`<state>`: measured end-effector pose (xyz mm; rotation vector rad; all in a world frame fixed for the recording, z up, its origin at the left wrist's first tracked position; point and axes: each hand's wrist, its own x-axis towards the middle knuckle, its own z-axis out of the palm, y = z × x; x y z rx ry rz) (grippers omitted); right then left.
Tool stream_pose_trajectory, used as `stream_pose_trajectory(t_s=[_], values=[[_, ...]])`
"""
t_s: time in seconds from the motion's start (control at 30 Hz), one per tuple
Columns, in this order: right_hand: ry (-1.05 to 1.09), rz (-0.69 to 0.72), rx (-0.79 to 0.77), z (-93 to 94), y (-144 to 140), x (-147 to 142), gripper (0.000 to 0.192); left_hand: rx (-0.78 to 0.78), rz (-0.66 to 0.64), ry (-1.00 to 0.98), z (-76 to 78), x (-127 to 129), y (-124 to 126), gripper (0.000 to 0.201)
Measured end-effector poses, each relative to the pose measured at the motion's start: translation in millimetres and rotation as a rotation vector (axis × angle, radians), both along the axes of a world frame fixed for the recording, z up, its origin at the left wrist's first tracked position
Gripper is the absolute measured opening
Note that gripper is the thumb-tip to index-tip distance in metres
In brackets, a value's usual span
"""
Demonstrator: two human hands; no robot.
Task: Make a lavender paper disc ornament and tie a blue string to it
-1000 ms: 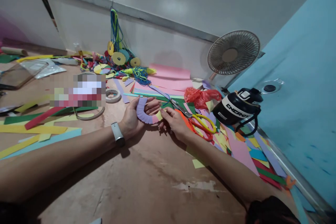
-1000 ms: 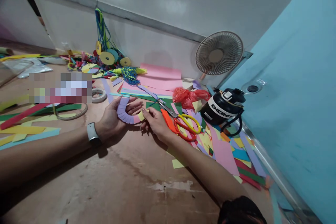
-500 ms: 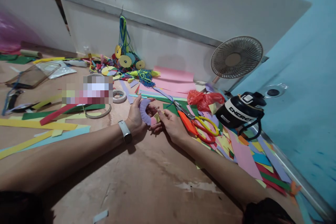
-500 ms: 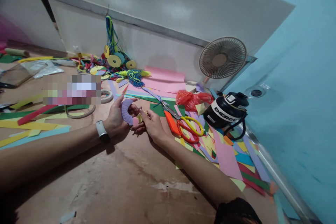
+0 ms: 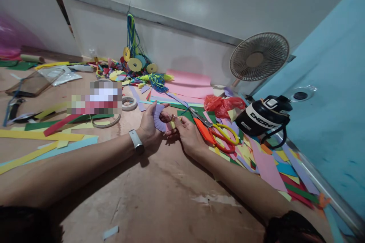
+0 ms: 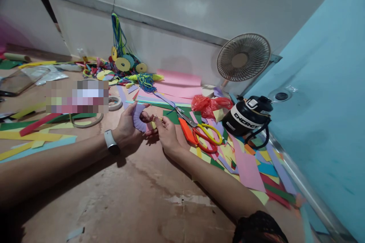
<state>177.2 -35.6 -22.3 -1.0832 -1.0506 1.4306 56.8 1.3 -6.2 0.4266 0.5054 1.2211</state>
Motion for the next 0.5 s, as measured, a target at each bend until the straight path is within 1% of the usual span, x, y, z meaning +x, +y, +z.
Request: stream_pose_trajectory(t_s=[0.13, 0.23, 0.3, 0.37, 0.43, 0.5], values=[[0.029, 0.044, -0.023, 0.4, -0.4, 0.1, 0.048, 0.016, 0.009, -0.013, 0.2, -0.8, 0.7, 0.029], [0.055, 0.041, 0.037, 0.4, -2.9, 0.8, 0.055, -0.021, 0.009, -0.041, 4.1, -2.7, 2.1, 0.029], [0.017, 0.043, 0.120, -1.0, -5.1, 1.7, 0.063, -0.052, 0.013, -0.062, 6.3, -4.0, 3.1, 0.029], [-0.060, 0.063, 0.173, -2.9, -7.0, 2.7, 0.068, -0.070, 0.031, -0.071, 6.6, -4.7, 3.9, 0.029], [-0.138, 0.060, 0.202, -4.8, -8.1, 3.5, 0.070, -0.089, 0.061, -0.064, 5.0, -4.4, 4.3, 0.029], [-0.186, 0.048, 0.221, -6.4, -8.3, 3.9, 0.068, -0.110, 0.069, -0.044, 2.5, -3.5, 4.0, 0.030]])
